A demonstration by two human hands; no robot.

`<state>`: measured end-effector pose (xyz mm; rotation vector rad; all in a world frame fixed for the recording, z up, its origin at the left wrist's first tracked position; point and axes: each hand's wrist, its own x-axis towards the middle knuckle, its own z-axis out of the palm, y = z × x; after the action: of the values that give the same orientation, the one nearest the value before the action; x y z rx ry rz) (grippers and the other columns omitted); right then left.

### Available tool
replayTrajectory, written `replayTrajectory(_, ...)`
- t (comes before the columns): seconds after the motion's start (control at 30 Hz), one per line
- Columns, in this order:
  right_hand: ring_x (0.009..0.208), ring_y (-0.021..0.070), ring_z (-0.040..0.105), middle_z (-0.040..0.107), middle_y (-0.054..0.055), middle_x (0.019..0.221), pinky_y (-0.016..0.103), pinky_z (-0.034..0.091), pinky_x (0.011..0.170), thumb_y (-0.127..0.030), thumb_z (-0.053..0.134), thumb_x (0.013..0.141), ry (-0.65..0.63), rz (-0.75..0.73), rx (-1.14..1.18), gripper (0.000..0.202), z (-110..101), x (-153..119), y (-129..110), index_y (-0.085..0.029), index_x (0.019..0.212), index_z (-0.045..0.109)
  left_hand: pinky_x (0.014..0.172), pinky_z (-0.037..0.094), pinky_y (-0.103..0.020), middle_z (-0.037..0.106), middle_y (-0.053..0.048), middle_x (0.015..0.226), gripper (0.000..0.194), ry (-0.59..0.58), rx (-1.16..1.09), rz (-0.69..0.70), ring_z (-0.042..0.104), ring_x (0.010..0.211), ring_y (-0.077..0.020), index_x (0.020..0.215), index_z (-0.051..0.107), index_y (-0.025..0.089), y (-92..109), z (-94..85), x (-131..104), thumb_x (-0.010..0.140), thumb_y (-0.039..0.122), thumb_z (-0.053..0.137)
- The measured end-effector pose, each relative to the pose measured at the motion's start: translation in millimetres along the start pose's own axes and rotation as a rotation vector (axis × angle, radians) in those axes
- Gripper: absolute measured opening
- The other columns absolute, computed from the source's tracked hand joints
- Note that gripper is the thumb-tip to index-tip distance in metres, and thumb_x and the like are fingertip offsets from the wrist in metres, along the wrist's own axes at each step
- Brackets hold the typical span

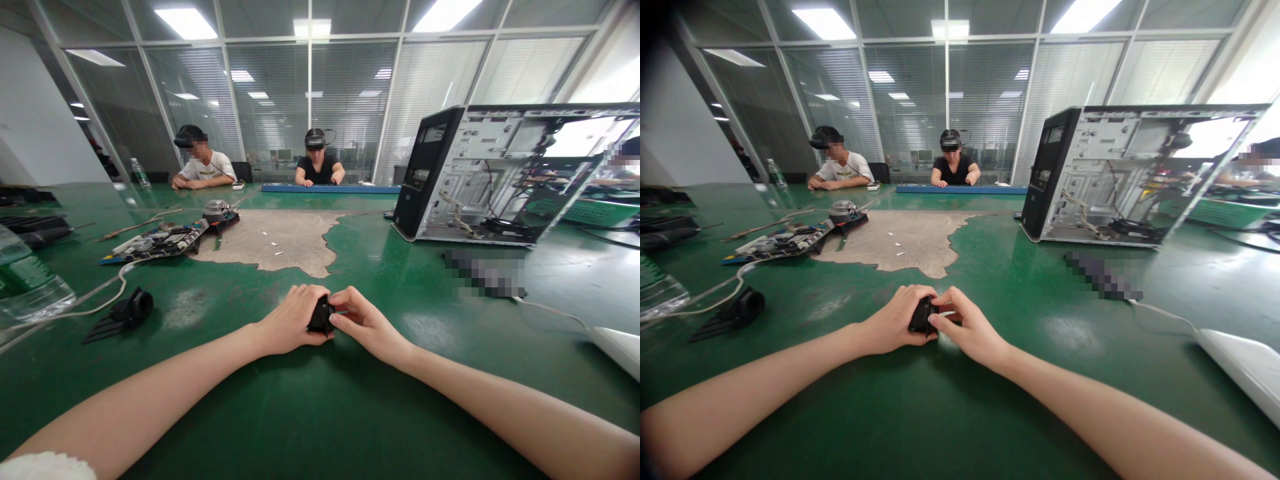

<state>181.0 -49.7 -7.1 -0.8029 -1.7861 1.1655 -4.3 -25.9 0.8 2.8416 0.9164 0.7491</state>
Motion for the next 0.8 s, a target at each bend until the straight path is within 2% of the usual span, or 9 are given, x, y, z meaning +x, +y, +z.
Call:
replayTrajectory(0.13, 0.087, 0.0148, 0.057, 0.052, 0.002, 0.094, 0.030, 0.049, 0.074, -0.027, 0.053, 0.081, -0.003, 0.051, -0.030, 0.020, 0.1, 2.2, -1.6, -0.021, 0.096, 0.042, 0.078, 0.035, -0.036, 0.049, -0.007, 0.108, 0.055, -0.011, 0.002, -0.006, 0.047, 0.090, -0.0227, 0.112, 0.031, 0.018, -0.1, -0.5, 0.3, 0.070, 0.036, 0.063)
replayTrajectory(0.27, 0.079, 0.0130, 0.058, 0.053, 0.002, 0.092, 0.030, 0.050, 0.072, -0.028, 0.051, 0.082, -0.036, 0.065, -0.054, 0.018, 0.3, 1.5, -4.9, -0.020, 0.097, 0.042, 0.078, 0.035, -0.036, 0.049, -0.007, 0.109, 0.055, -0.011, -0.004, -0.006, 0.046, 0.090, -0.0228, 0.112, 0.031, 0.019, -0.1, -0.8, 0.4, 0.070, 0.035, 0.063)
replayTrajectory(0.33, 0.078, 0.0129, 0.058, 0.053, 0.002, 0.091, 0.031, 0.050, 0.073, -0.027, 0.052, 0.082, -0.050, 0.038, -0.084, 0.019, 0.3, 0.0, -5.7, -0.021, 0.097, 0.042, 0.078, 0.035, -0.036, 0.049, -0.008, 0.109, 0.054, -0.010, -0.005, -0.007, 0.047, 0.090, -0.0229, 0.112, 0.032, 0.019, 0.0, -0.8, 0.0, 0.070, 0.033, 0.062)
replayTrajectory(0.43, 0.089, 0.0156, 0.056, 0.052, 0.003, 0.096, 0.034, 0.047, 0.083, -0.023, 0.058, 0.078, -0.025, -0.041, -0.156, 0.027, 0.1, -2.0, -5.5, -0.021, 0.100, 0.042, 0.079, 0.035, -0.036, 0.049, -0.008, 0.109, 0.055, -0.009, -0.007, -0.008, 0.047, 0.092, -0.0233, 0.112, 0.032, 0.019, 0.0, -0.8, -0.7, 0.068, 0.030, 0.063)
replayTrajectory(0.5, 0.094, 0.0165, 0.054, 0.051, 0.003, 0.097, 0.035, 0.045, 0.087, -0.024, 0.057, 0.078, -0.004, -0.067, -0.165, 0.025, 0.0, -2.2, -4.7, -0.022, 0.099, 0.044, 0.079, 0.035, -0.036, 0.049, -0.008, 0.109, 0.055, -0.004, -0.013, -0.009, 0.047, 0.092, -0.0234, 0.112, 0.032, 0.019, 0.1, -0.7, -0.8, 0.068, 0.031, 0.063)
replayTrajectory(0.67, 0.087, 0.0153, 0.058, 0.054, 0.002, 0.090, 0.033, 0.049, 0.078, -0.027, 0.052, 0.082, 0.002, 0.007, -0.072, 0.017, 0.3, 0.3, -3.3, -0.021, 0.095, 0.043, 0.079, 0.036, -0.037, 0.049, -0.008, 0.109, 0.055, 0.001, -0.015, -0.013, 0.048, 0.092, -0.0236, 0.112, 0.032, 0.019, 0.6, -0.8, 0.0, 0.069, 0.035, 0.063)
replayTrajectory(0.8, 0.093, 0.0171, 0.056, 0.052, 0.004, 0.098, 0.034, 0.050, 0.077, -0.026, 0.053, 0.081, 0.017, 0.041, -0.095, 0.021, 0.8, 1.3, -4.6, -0.021, 0.099, 0.043, 0.078, 0.036, -0.036, 0.050, -0.008, 0.108, 0.054, -0.008, -0.004, -0.009, 0.047, 0.090, -0.0232, 0.111, 0.032, 0.018, 0.9, -1.0, 0.5, 0.070, 0.035, 0.063)
